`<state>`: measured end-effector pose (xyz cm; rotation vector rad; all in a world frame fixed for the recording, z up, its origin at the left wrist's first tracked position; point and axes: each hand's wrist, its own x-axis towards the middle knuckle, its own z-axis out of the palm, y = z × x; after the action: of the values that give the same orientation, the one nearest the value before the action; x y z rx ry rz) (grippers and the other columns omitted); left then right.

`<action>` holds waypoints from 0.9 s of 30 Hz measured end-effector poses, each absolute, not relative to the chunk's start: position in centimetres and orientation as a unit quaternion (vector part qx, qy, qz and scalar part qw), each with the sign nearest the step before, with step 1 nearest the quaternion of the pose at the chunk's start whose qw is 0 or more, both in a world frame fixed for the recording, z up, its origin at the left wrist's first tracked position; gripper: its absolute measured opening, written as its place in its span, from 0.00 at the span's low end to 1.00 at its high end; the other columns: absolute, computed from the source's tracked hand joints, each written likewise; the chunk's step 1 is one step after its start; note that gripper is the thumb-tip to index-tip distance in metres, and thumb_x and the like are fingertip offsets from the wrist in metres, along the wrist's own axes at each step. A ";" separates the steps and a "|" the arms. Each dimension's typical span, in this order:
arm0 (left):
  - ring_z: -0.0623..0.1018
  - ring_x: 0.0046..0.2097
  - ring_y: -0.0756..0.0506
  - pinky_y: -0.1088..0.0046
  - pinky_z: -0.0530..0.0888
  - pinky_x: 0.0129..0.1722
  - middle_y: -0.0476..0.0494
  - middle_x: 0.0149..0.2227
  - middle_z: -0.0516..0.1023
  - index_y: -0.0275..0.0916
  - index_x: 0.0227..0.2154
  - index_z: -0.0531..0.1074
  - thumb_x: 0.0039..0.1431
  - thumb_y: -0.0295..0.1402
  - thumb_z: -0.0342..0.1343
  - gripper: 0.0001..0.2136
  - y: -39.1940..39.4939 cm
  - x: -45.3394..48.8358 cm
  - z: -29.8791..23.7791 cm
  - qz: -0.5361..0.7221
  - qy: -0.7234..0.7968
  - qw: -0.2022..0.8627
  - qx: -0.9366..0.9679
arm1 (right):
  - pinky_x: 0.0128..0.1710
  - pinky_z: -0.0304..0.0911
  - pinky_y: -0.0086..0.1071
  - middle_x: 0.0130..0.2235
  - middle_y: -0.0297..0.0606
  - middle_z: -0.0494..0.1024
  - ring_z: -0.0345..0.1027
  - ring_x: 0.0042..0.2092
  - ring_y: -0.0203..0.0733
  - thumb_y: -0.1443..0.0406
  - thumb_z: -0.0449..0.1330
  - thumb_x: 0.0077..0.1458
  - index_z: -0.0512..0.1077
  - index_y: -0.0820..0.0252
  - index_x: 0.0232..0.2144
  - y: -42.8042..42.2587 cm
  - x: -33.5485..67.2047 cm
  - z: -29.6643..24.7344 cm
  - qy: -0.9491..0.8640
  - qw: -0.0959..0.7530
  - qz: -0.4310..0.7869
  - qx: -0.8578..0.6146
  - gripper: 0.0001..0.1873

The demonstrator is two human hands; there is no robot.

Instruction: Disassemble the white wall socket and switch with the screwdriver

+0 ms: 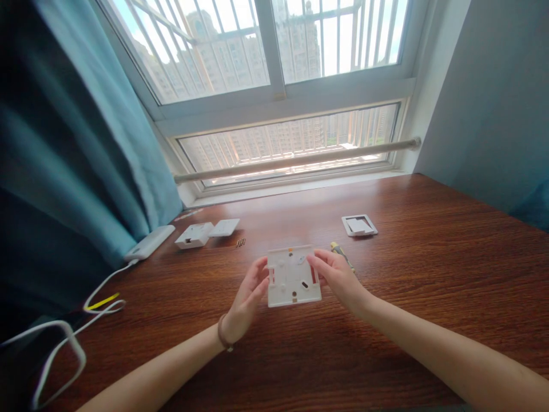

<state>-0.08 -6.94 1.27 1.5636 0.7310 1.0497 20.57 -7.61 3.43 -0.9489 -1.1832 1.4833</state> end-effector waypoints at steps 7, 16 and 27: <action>0.49 0.63 0.32 0.50 0.48 0.61 0.34 0.62 0.44 0.42 0.61 0.39 0.37 0.53 0.61 0.51 -6.4 -1.1 2.0 0.410 0.257 0.338 0.807 | 0.24 0.64 0.28 0.25 0.34 0.72 0.68 0.26 0.37 0.52 0.57 0.50 0.70 0.61 0.30 -7.4 20.7 3.0 -0.481 0.440 0.639 -0.408 0.17; 0.60 0.56 0.35 0.55 0.61 0.56 0.35 0.54 0.57 0.40 0.57 0.49 0.40 0.34 0.63 0.41 -7.3 -0.8 4.9 0.343 0.357 0.173 0.852 | 0.27 0.68 0.29 0.35 0.42 0.74 0.71 0.32 0.39 0.48 0.55 0.50 0.70 0.62 0.36 -7.0 21.0 3.1 -0.493 0.430 0.632 -0.415 0.23; 0.58 0.56 0.30 0.54 0.61 0.52 0.21 0.51 0.57 0.23 0.57 0.42 0.53 0.45 0.51 0.38 0.7 -18.4 1.7 0.269 0.795 -0.079 0.538 | 0.32 0.70 0.35 0.36 0.44 0.74 0.71 0.35 0.42 0.53 0.54 0.54 0.68 0.63 0.36 -6.4 22.0 3.2 -0.532 0.526 0.508 -0.428 0.18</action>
<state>-18.40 0.67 1.70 1.7802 2.6313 0.8897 21.96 -6.43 3.20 -1.0245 -1.2713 1.2140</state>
